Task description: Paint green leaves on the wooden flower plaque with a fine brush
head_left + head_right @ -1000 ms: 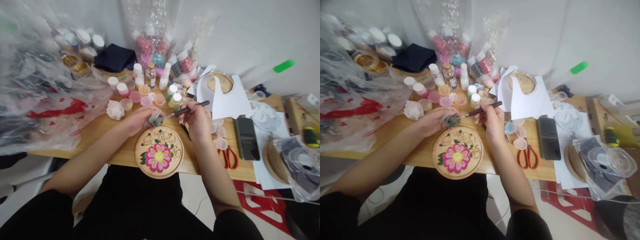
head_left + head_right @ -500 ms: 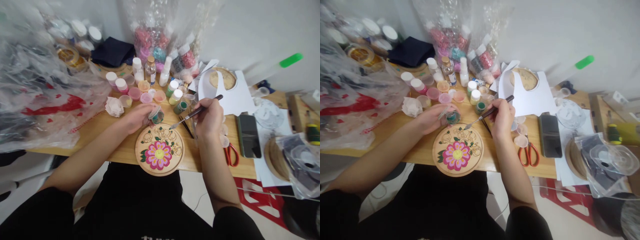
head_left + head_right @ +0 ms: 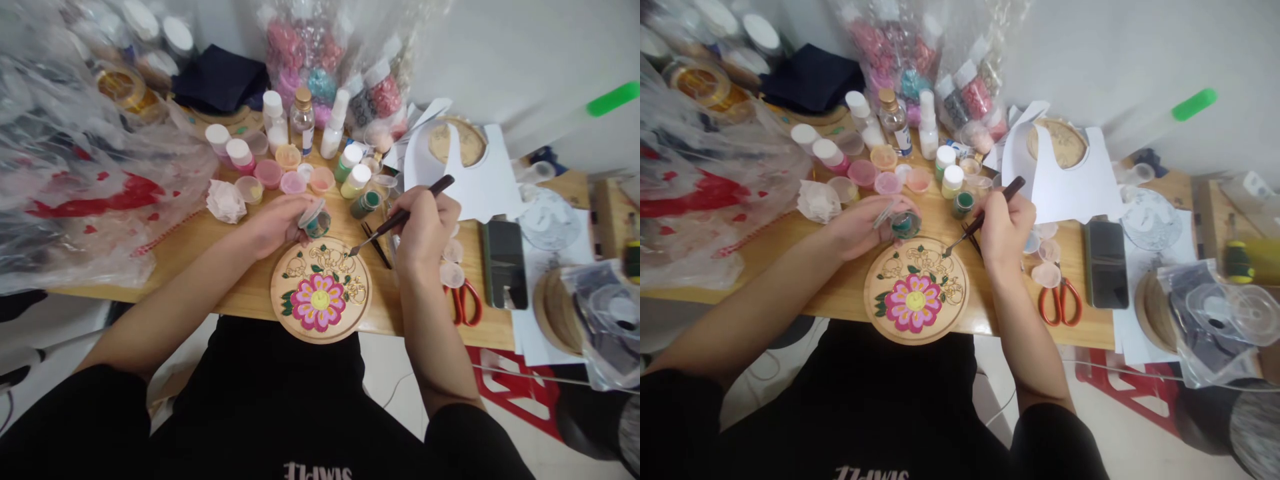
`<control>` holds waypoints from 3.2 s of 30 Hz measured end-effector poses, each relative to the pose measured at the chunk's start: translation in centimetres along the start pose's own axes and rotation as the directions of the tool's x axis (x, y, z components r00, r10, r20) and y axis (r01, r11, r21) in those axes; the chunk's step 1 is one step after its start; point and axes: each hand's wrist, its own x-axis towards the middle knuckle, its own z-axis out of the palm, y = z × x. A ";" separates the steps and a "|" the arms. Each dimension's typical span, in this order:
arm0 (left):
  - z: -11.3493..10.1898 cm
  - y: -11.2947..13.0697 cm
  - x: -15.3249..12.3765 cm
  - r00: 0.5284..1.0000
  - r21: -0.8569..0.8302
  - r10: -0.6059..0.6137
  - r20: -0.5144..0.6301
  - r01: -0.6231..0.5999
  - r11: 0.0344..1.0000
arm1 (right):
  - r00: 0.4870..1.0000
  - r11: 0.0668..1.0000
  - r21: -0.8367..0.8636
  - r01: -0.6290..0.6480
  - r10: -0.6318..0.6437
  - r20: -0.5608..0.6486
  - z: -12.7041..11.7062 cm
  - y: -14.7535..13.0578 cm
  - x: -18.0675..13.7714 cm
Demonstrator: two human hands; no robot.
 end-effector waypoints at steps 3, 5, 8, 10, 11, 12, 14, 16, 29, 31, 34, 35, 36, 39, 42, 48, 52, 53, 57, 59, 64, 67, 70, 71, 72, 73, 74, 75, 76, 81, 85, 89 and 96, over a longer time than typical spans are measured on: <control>-0.1 -0.1 0.0 1.000 0.005 -0.006 -0.004 0.006 1.000 | 1.000 1.000 -0.004 0.004 -0.004 0.025 0.0 0.1 -0.1; 0.0 0.0 0.0 1.000 0.007 -0.004 -0.012 0.004 1.000 | 1.000 1.000 0.006 -0.005 0.005 0.025 0.1 0.1 -0.2; 0.2 0.1 0.0 0.999 0.017 -0.020 -0.040 0.021 1.000 | 1.000 1.000 0.016 -0.006 0.005 0.028 0.2 0.1 -0.4; 0.3 0.2 0.0 0.998 0.026 -0.034 -0.056 0.035 0.999 | 0.999 1.000 0.019 -0.018 0.018 0.030 0.2 0.2 -0.4; 0.4 0.2 0.0 0.998 0.027 -0.033 -0.057 0.035 0.999 | 0.999 0.999 0.022 -0.027 0.027 0.025 0.2 0.3 -0.4; 0.3 0.2 0.0 0.998 0.025 -0.027 -0.052 0.028 0.999 | 0.999 0.999 0.024 -0.034 0.033 0.022 0.2 0.3 -0.4; 0.2 0.1 0.1 1.000 0.016 -0.012 -0.028 0.012 1.000 | 0.999 0.999 0.019 -0.032 0.032 0.022 0.2 0.4 -0.4; 0.0 -0.1 0.2 1.000 0.009 -0.005 -0.012 0.005 1.000 | 0.999 1.000 0.003 -0.023 0.023 0.025 0.2 0.3 -0.5; -0.1 -0.2 0.4 1.000 0.008 -0.009 -0.016 0.010 1.000 | 0.997 0.992 -0.118 -0.051 0.057 0.044 0.2 -0.4 -0.5; -0.2 -0.3 0.4 1.000 0.010 -0.002 -0.006 0.002 1.000 | 0.997 0.992 -0.113 -0.056 0.061 0.041 0.2 -0.3 -0.5; -0.3 -0.4 0.5 1.000 0.017 0.002 0.004 -0.002 1.000 | 0.997 0.993 -0.102 -0.057 0.062 0.039 0.1 -0.2 -0.4; -0.3 -0.4 0.5 1.000 0.020 0.001 0.007 -0.001 1.000 | 0.998 0.993 -0.100 -0.055 0.059 0.036 0.1 -0.2 -0.4; -0.4 -0.4 0.5 1.000 0.022 0.001 0.012 -0.001 1.000 | 0.998 0.994 -0.100 -0.049 0.053 0.033 0.1 -0.1 -0.4; -0.4 -0.5 0.5 1.000 0.027 0.002 0.017 -0.003 1.000 | 0.999 0.994 -0.102 -0.027 0.030 0.021 0.1 -0.2 -0.4; -0.4 -0.5 0.5 1.000 0.022 0.005 0.008 -0.005 1.000 | 1.000 0.995 -0.094 -0.010 0.012 0.020 0.1 -0.3 -0.4; -0.1 -0.2 0.4 1.000 0.012 -0.004 -0.011 0.004 1.000 | 1.000 0.998 -0.062 0.011 -0.011 0.008 0.1 -0.3 -0.5; 0.2 0.0 0.3 0.999 0.018 -0.028 -0.041 0.029 0.999 | 1.000 0.999 -0.045 0.008 -0.007 0.008 0.1 -0.4 -0.5; 0.2 0.0 0.3 0.998 0.021 -0.033 -0.047 0.034 0.999 | 1.000 0.999 -0.046 0.009 -0.009 0.009 0.1 -0.4 -0.6; 0.0 -0.1 0.3 1.000 0.025 -0.012 -0.022 0.013 1.000 | 0.999 0.998 -0.062 0.027 -0.025 0.039 -0.1 -0.6 -0.7; -0.2 -0.3 0.4 1.000 0.025 -0.005 -0.010 0.005 1.000 | 0.998 0.997 -0.062 0.047 -0.044 0.054 -0.2 -0.7 -0.8; -0.3 -0.4 0.5 1.000 0.005 -0.006 -0.002 0.006 1.000 | 0.993 0.995 -0.064 0.075 -0.068 0.097 -0.3 -1.1 -1.1; -0.1 -0.3 0.5 1.000 -0.003 -0.011 -0.007 0.011 1.000 | 0.988 0.991 -0.084 0.100 -0.088 0.129 -0.4 -1.2 -1.2; 0.1 0.0 0.4 0.999 -0.004 -0.029 -0.026 0.029 1.000 | 0.978 0.988 -0.065 0.142 -0.129 0.164 -0.5 -1.3 -1.3; 0.2 0.1 0.3 0.999 -0.003 -0.038 -0.037 0.038 0.999 | 0.974 0.986 -0.063 0.154 -0.141 0.176 -0.6 -1.3 -1.3; 0.3 0.1 0.3 0.998 -0.002 -0.046 -0.049 0.046 0.999 | 0.971 0.984 -0.068 0.164 -0.149 0.189 -0.7 -1.4 -1.4; 0.3 0.2 0.3 0.997 0.000 -0.051 -0.057 0.051 0.999 | 0.967 0.981 -0.080 0.174 -0.155 0.204 -0.7 -1.4 -1.4; 0.4 0.2 0.3 0.997 0.000 -0.052 -0.059 0.052 0.999 | 0.962 0.978 -0.097 0.187 -0.162 0.217 -0.8 -1.5 -1.5; 0.4 0.2 0.3 0.997 0.000 -0.050 -0.057 0.050 0.999 | 0.958 0.973 -0.113 0.203 -0.174 0.230 -0.9 -1.5 -1.5; 0.3 0.2 0.3 0.998 0.000 -0.047 -0.053 0.047 0.999 | 0.952 0.967 -0.124 0.222 -0.187 0.240 -0.9 -1.6 -1.6; 0.3 0.1 0.3 0.999 0.012 -0.040 -0.036 0.040 0.999 | 0.941 0.954 -0.139 0.264 -0.223 0.255 -1.1 -1.4 -1.7; 0.3 0.2 0.3 0.999 0.008 -0.031 -0.032 0.032 0.999 | 0.947 0.955 -0.133 0.265 -0.232 0.225 -1.0 -1.2 -1.6; 0.5 0.3 0.3 0.998 0.004 -0.040 -0.058 0.040 0.999 | 0.949 0.950 -0.154 0.273 -0.239 0.206 -0.8 -1.4 -1.6; 0.5 0.1 0.3 0.998 -0.004 -0.033 -0.048 0.033 0.999 | 0.960 0.951 -0.179 0.250 -0.220 0.172 -1.0 -1.0 -1.8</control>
